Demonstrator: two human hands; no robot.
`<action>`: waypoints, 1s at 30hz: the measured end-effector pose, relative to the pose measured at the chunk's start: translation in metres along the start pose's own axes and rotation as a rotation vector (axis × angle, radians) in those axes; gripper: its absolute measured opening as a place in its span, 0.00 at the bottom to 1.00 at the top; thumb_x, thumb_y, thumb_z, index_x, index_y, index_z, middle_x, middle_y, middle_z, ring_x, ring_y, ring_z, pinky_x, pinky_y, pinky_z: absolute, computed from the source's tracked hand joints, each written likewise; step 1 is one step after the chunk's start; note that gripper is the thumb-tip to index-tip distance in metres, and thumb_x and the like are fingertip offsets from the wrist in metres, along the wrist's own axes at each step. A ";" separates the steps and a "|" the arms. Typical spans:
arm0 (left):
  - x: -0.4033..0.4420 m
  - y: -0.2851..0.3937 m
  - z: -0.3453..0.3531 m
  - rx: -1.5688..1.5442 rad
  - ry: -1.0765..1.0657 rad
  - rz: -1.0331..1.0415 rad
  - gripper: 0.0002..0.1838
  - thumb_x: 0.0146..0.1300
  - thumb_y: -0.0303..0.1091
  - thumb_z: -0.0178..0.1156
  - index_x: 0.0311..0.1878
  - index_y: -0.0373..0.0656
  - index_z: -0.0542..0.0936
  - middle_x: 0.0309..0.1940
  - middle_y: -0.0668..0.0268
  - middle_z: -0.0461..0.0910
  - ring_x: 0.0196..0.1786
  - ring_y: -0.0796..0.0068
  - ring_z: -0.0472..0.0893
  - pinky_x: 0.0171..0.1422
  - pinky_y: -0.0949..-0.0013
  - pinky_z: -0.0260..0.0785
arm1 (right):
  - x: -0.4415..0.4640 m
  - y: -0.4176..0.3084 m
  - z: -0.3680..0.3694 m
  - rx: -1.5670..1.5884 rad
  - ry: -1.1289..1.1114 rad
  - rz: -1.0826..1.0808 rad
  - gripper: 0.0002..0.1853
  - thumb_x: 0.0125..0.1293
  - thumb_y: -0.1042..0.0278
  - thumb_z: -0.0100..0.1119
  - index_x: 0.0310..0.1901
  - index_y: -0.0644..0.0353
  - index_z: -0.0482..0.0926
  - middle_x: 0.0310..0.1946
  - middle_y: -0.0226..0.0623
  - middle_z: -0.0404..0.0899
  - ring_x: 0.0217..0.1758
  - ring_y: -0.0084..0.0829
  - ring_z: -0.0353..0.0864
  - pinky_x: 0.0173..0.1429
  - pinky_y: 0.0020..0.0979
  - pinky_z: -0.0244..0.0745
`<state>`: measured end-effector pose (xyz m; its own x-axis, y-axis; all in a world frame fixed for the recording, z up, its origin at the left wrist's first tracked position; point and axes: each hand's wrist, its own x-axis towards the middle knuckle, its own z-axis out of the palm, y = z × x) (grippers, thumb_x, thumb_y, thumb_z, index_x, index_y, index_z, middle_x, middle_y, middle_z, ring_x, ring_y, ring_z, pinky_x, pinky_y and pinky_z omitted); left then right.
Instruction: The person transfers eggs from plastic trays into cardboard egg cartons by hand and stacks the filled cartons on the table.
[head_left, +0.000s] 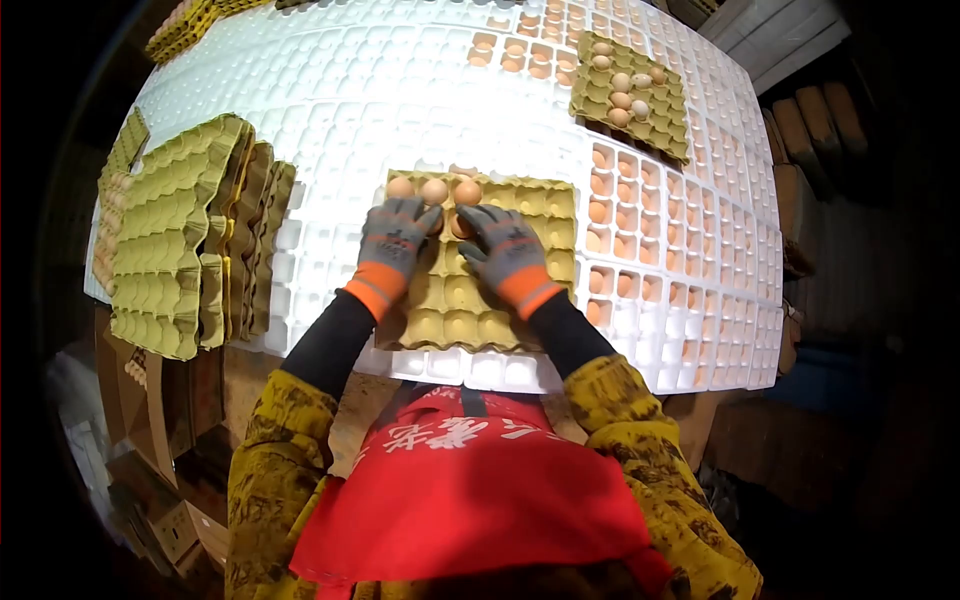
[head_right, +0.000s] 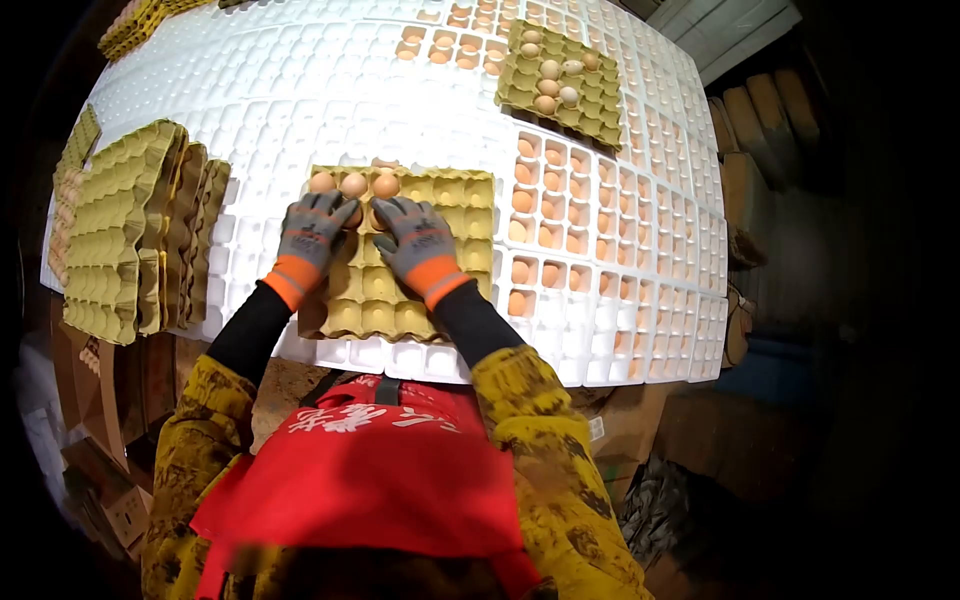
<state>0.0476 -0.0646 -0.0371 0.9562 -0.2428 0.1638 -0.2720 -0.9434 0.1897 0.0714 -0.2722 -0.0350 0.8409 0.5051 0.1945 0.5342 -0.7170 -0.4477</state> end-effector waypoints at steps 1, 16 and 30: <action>0.006 -0.006 0.009 0.069 -0.004 0.069 0.25 0.53 0.32 0.68 0.58 0.51 0.79 0.51 0.64 0.78 0.54 0.57 0.77 0.56 0.55 0.70 | 0.011 -0.002 0.009 -0.107 -0.101 0.016 0.24 0.63 0.59 0.67 0.61 0.49 0.77 0.55 0.41 0.78 0.62 0.46 0.75 0.66 0.42 0.71; -0.003 -0.049 -0.011 -0.260 -0.029 -0.056 0.22 0.59 0.35 0.67 0.58 0.53 0.79 0.50 0.65 0.79 0.44 0.67 0.80 0.48 0.63 0.76 | 0.070 0.015 0.006 -0.134 -0.113 0.152 0.29 0.57 0.55 0.71 0.60 0.56 0.77 0.53 0.38 0.78 0.53 0.45 0.82 0.55 0.44 0.80; 0.023 -0.097 -0.027 -0.876 -0.086 -0.407 0.25 0.62 0.37 0.69 0.64 0.51 0.80 0.64 0.61 0.75 0.52 0.69 0.81 0.55 0.67 0.76 | 0.108 -0.011 0.025 -0.432 -0.283 -0.064 0.18 0.59 0.47 0.66 0.45 0.50 0.83 0.50 0.47 0.81 0.48 0.46 0.82 0.51 0.43 0.78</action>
<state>0.0929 0.0280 -0.0255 0.9902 0.0166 -0.1387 0.1305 -0.4646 0.8759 0.1547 -0.1978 -0.0309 0.7808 0.6218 -0.0607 0.6212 -0.7831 -0.0302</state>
